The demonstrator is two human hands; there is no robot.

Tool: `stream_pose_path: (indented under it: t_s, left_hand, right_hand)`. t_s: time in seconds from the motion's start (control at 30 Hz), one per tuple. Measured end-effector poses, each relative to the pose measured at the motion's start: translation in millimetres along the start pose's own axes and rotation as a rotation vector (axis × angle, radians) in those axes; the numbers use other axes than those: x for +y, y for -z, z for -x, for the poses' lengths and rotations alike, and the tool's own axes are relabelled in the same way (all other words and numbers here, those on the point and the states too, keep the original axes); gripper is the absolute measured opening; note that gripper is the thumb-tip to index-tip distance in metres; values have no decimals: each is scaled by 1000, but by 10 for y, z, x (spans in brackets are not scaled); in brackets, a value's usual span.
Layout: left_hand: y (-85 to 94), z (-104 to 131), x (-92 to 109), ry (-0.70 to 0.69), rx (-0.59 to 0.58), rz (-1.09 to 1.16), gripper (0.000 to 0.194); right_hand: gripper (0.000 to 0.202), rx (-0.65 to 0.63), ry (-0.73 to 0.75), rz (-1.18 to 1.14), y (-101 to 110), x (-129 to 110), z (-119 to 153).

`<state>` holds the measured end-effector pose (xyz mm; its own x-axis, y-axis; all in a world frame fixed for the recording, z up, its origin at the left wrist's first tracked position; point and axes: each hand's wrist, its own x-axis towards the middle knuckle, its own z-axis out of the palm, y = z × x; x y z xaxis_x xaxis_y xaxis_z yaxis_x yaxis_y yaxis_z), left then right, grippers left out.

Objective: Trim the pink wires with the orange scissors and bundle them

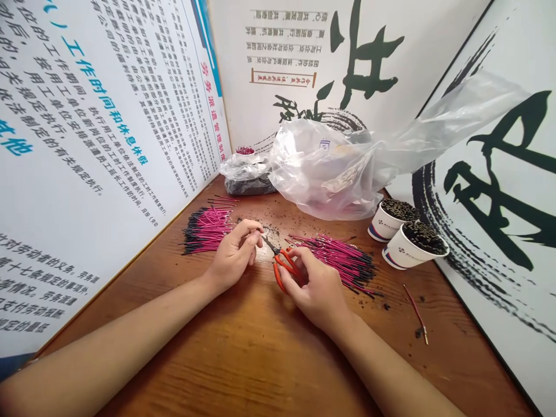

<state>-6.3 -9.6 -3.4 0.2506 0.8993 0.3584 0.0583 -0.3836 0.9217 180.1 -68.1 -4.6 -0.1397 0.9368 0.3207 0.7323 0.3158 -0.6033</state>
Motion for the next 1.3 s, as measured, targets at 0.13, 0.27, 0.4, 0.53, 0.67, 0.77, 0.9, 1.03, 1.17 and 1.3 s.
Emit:
stream_pose_path:
  t_s: [0.13, 0.27, 0.4, 0.53, 0.67, 0.77, 0.9, 1.03, 1.17, 1.3]
  left_hand:
    - [3, 1, -8, -2, 5, 3, 15]
    - [3, -1, 16, 3, 0, -10, 14]
    - [6, -8, 42, 1, 12, -69, 12]
    - [11, -15, 28, -15, 19, -101, 11]
    - [13, -16, 5, -30, 16, -119, 11]
    - [13, -18, 12, -47, 16, -140, 12]
    - [15, -24, 35, -64, 26, -174, 12]
    - [18, -28, 37, -74, 18, -179, 12]
    - [18, -30, 29, -80, 11, -171, 11]
    - [20, -32, 28, -77, 7, -171, 11]
  right_hand:
    - [23, 3, -15, -27, 15, -11, -4]
    - [22, 18, -29, -31, 20, -12, -12]
    - [21, 32, -16, -8, 18, -5, -15]
    - [22, 26, -7, -2, 15, 3, -14]
    - [20, 9, 0, 3, 11, 4, -18]
    - [19, 4, -1, -8, 11, 3, -21]
    - [18, -4, 2, -15, 10, 1, -24]
    - [17, -12, 13, 0, 10, -7, -28]
    - [18, -23, 22, 16, 11, -5, -26]
    - [19, -3, 36, 5, 9, 8, -21]
